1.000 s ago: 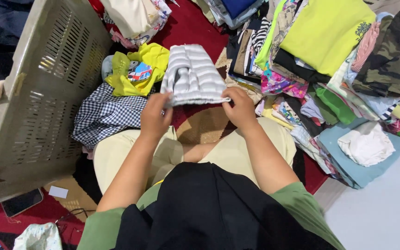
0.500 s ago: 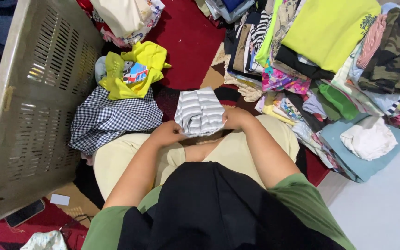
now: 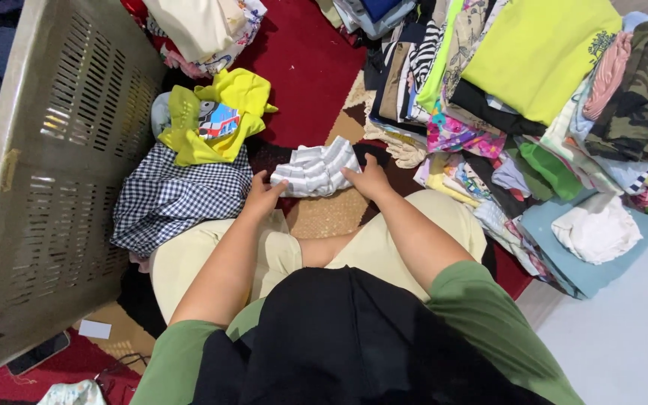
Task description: The person is sitting on the floor folding various pieces of laundry and placing them into organized stacks.
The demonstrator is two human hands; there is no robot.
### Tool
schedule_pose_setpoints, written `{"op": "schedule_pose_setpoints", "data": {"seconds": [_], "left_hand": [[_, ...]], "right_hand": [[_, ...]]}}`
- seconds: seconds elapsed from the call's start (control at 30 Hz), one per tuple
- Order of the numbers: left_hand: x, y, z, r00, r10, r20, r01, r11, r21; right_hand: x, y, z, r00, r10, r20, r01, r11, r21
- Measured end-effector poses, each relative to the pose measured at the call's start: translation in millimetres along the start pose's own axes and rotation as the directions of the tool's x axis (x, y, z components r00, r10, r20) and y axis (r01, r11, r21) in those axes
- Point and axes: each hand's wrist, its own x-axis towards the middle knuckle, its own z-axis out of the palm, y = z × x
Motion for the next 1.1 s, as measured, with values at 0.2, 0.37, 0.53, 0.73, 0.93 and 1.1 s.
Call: {"op": "schedule_pose_setpoints", "data": {"seconds": [0.2, 0.37, 0.53, 0.73, 0.93, 1.1], "left_hand": [[6.8, 1.9, 0.9, 0.996, 0.025, 0.083, -0.027, 0.999, 0.022], [-31.6, 40.5, -3.6, 0.987, 0.017, 0.159, -0.011, 0.999, -0.040], [-60.6, 57.8, -7.1, 0.982, -0.036, 0.185, 0.050, 0.996, -0.074], [-64.0, 49.2, -8.1, 0.992, -0.028, 0.126, 0.046, 0.988, -0.146], [-64.5, 39.8, 1.5, 0.997, -0.005, 0.082, 0.021, 0.980, -0.200], [-70.8, 42.1, 5.0, 0.999, 0.010, 0.045, -0.006, 0.996, -0.089]], "right_hand": [[3.5, -17.5, 9.0, 0.999, 0.032, -0.014, -0.032, 0.999, -0.009], [12.1, -11.5, 30.5, 0.999, -0.036, 0.030, 0.033, 0.996, 0.078], [36.5, 1.4, 27.7, 0.999, -0.021, 0.035, 0.004, 0.906, 0.423], [0.1, 22.8, -49.1, 0.994, -0.073, 0.083, -0.036, 0.497, 0.867], [-86.7, 155.7, -204.2, 0.955, -0.210, -0.211, 0.234, 0.090, 0.968], [-241.2, 183.9, -301.4, 0.750, -0.003, -0.661, 0.635, -0.274, 0.722]]}}
